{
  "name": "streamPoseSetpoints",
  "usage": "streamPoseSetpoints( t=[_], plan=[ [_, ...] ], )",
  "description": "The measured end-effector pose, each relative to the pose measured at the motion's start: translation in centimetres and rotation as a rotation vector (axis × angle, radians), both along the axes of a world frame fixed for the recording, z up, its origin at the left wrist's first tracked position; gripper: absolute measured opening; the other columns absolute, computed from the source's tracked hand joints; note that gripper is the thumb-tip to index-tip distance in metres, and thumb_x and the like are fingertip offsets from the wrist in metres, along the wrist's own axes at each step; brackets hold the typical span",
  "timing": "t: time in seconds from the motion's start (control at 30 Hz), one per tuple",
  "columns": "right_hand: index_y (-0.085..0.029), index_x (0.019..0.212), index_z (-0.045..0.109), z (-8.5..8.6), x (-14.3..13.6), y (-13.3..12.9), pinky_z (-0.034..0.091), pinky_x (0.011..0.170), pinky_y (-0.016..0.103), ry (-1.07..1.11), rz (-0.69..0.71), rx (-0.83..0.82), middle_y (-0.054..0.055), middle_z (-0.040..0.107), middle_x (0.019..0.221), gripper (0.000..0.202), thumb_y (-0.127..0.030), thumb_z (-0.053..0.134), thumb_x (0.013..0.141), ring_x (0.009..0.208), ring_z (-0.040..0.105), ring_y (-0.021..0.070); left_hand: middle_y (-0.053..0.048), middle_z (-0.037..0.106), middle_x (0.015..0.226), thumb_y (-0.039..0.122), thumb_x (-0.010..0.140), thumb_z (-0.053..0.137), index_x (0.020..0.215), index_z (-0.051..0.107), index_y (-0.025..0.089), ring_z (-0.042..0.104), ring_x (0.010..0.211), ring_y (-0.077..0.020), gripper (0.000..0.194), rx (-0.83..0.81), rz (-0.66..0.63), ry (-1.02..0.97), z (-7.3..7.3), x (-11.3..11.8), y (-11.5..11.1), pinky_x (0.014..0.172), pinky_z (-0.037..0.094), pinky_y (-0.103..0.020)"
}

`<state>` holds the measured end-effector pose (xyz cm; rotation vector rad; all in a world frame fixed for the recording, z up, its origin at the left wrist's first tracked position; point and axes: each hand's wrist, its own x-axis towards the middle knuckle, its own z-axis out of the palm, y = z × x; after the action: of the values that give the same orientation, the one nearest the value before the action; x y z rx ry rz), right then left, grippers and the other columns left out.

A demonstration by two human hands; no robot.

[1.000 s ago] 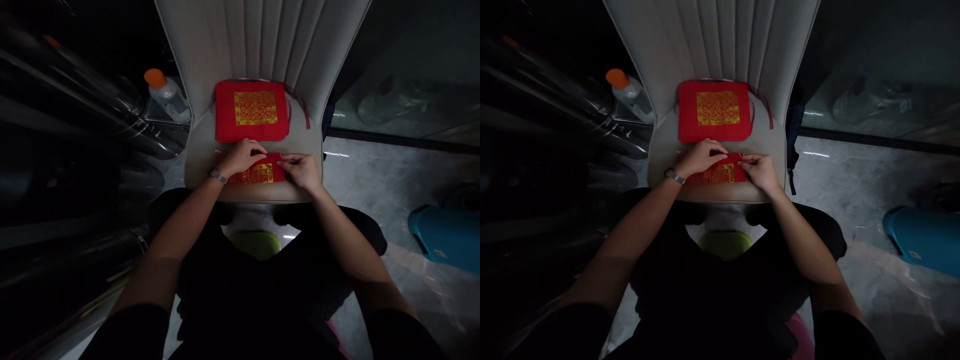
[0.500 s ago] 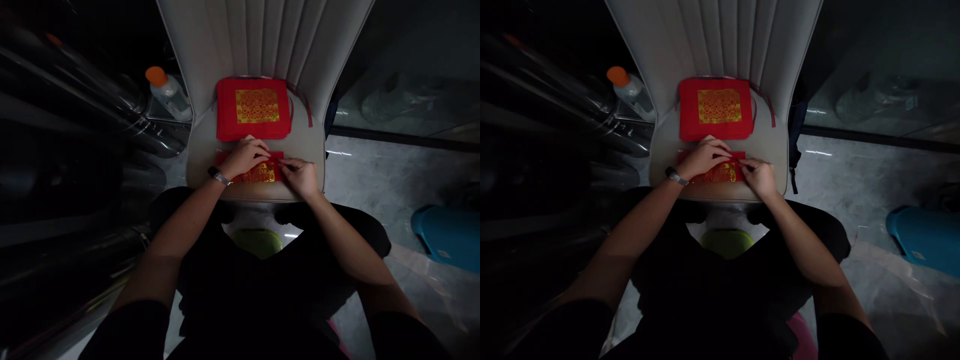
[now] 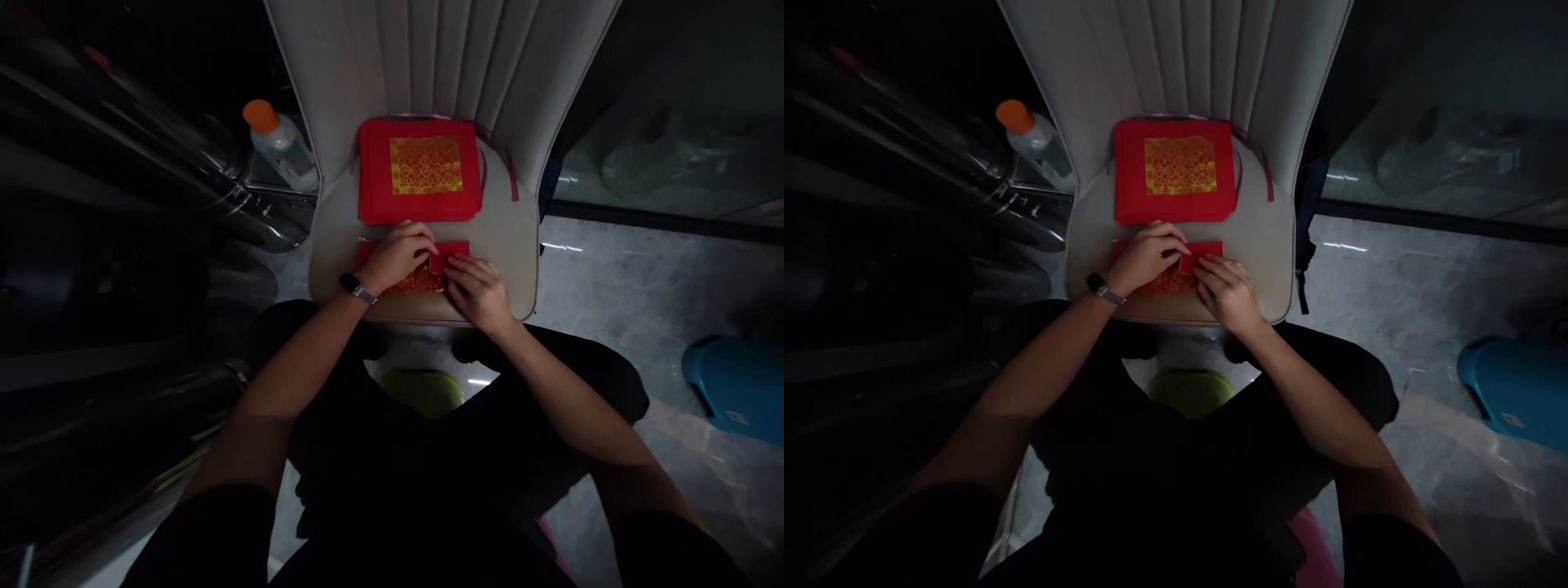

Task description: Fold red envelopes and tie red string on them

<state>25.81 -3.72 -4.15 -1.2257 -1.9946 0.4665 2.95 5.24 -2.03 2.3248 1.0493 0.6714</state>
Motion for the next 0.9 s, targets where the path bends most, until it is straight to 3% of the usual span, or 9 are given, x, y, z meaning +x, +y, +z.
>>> streamPoseSetpoints(
  t=[0.2, 0.37, 0.5, 0.63, 0.9],
  plan=[
    [-0.024, 0.125, 0.084, -0.5, -0.4, -0.4, 0.060, 0.117, 0.055, -0.015, 0.094, 0.088, 0.011, 0.082, 0.132, 0.026, -0.023, 0.066, 0.106, 0.138, 0.071, 0.0315, -0.006, 0.079, 0.119, 0.003, 0.097, 0.067, 0.101, 0.081, 0.021, 0.072, 0.114, -0.0215, 0.024, 0.000, -0.002, -0.018, -0.5, -0.3, -0.5, 0.111, 0.054, -0.044],
    [-0.026, 0.125, 0.084, -1.1, -0.4, -0.6, 0.059, 0.120, 0.056, -0.019, 0.128, 0.040, 0.010, 0.082, 0.133, 0.026, -0.023, 0.069, 0.105, 0.138, 0.072, 0.0305, -0.008, 0.079, 0.130, 0.002, 0.101, 0.056, 0.123, 0.081, 0.022, 0.069, 0.123, -0.0232, 0.039, 0.027, -0.087, 0.036, 0.2, -1.4, -1.4, 0.114, 0.054, -0.046],
    [-0.024, 0.126, 0.084, -1.6, -0.4, -1.0, 0.058, 0.122, 0.055, -0.014, 0.152, 0.053, 0.011, 0.082, 0.134, 0.026, -0.023, 0.067, 0.106, 0.139, 0.072, 0.0296, -0.009, 0.075, 0.145, 0.015, 0.109, 0.055, 0.136, 0.077, 0.023, 0.062, 0.142, -0.0271, 0.037, 0.031, -0.020, 0.062, 0.4, -2.1, -2.8, 0.123, 0.048, -0.053],
    [-0.024, 0.130, 0.082, -1.9, -0.4, -1.0, 0.056, 0.125, 0.057, -0.023, 0.182, 0.050, 0.011, 0.082, 0.134, 0.029, -0.023, 0.066, 0.106, 0.141, 0.070, 0.0300, -0.010, 0.066, 0.159, 0.024, 0.109, 0.059, 0.147, 0.072, 0.025, 0.051, 0.157, -0.0311, 0.040, 0.004, -0.023, 0.102, -0.5, -2.5, -3.5, 0.129, 0.041, -0.060],
    [-0.022, 0.137, 0.079, -2.1, 0.1, -0.8, 0.055, 0.125, 0.058, -0.004, 0.270, 0.037, 0.014, 0.080, 0.135, 0.034, -0.023, 0.064, 0.107, 0.145, 0.066, 0.0303, -0.012, 0.067, 0.157, 0.026, 0.108, 0.063, 0.143, 0.074, 0.021, 0.053, 0.156, -0.0322, 0.037, 0.039, -0.024, 0.077, -1.4, -2.8, -3.4, 0.128, 0.042, -0.061]
  ],
)
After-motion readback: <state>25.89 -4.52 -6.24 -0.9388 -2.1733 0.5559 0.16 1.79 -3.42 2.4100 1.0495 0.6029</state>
